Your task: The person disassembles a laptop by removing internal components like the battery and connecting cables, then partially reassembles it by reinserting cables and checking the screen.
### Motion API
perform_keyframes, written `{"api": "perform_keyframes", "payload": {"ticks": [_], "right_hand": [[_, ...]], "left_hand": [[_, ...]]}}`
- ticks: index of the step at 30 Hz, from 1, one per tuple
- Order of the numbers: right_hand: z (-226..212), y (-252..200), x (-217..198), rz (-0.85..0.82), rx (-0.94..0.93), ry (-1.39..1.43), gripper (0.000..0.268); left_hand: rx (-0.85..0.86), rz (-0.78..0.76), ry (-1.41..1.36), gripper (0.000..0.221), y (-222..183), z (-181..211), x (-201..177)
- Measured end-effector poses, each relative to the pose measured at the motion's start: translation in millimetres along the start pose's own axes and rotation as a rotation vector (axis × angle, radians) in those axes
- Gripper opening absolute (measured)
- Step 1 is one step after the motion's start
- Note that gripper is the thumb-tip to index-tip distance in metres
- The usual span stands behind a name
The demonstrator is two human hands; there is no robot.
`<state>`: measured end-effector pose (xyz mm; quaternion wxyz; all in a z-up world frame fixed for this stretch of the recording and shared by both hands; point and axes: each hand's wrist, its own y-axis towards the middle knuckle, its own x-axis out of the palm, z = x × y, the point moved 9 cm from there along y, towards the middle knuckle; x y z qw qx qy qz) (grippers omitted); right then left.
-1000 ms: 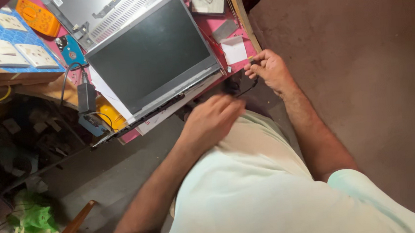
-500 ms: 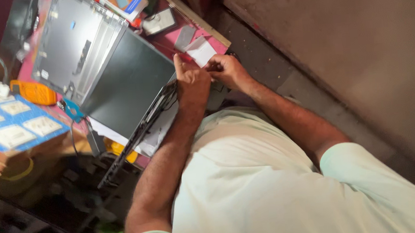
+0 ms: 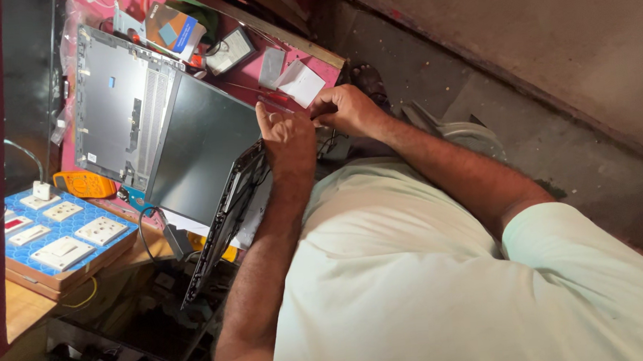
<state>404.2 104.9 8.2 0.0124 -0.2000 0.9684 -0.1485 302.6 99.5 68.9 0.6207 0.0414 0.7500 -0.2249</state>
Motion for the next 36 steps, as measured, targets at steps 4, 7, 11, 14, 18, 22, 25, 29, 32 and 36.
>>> {"api": "perform_keyframes", "payload": {"ticks": [4,7,11,14,18,22,25,29,32,36], "right_hand": [[-13,-3,0,-0.025,0.018,-0.043,0.014],[-18,-2,-3,0.034,-0.024,-0.144,0.016],[-11,-1,-2,0.019,0.025,-0.006,0.012],[-9,-1,-2,0.018,0.026,-0.1,0.016],[-11,0,-4,0.029,-0.002,-0.098,0.017],[-11,0,-2,-0.015,-0.009,-0.148,0.021],[-13,3,-1,-0.031,-0.01,-0.165,0.024],[-17,5,0,-0.046,0.011,-0.182,0.023],[-15,9,0,-0.037,0.033,-0.217,0.025],[-5,13,3,-0.068,0.066,-0.202,0.023]], "left_hand": [[0.064,0.12,0.036,0.013,-3,2,-4],[0.086,0.145,-0.033,0.016,-3,2,-8],[0.097,0.085,0.022,0.011,-5,5,-8],[0.087,0.09,0.019,0.011,-4,4,-8],[0.106,0.106,0.026,0.011,-6,4,-8],[0.115,0.189,0.066,0.013,-8,6,-13],[0.115,0.136,0.066,0.011,-7,6,-9],[0.141,0.108,0.048,0.012,-6,8,-8],[0.158,0.167,0.081,0.012,-7,8,-10],[0.148,0.2,0.082,0.013,-7,7,-8]]}}
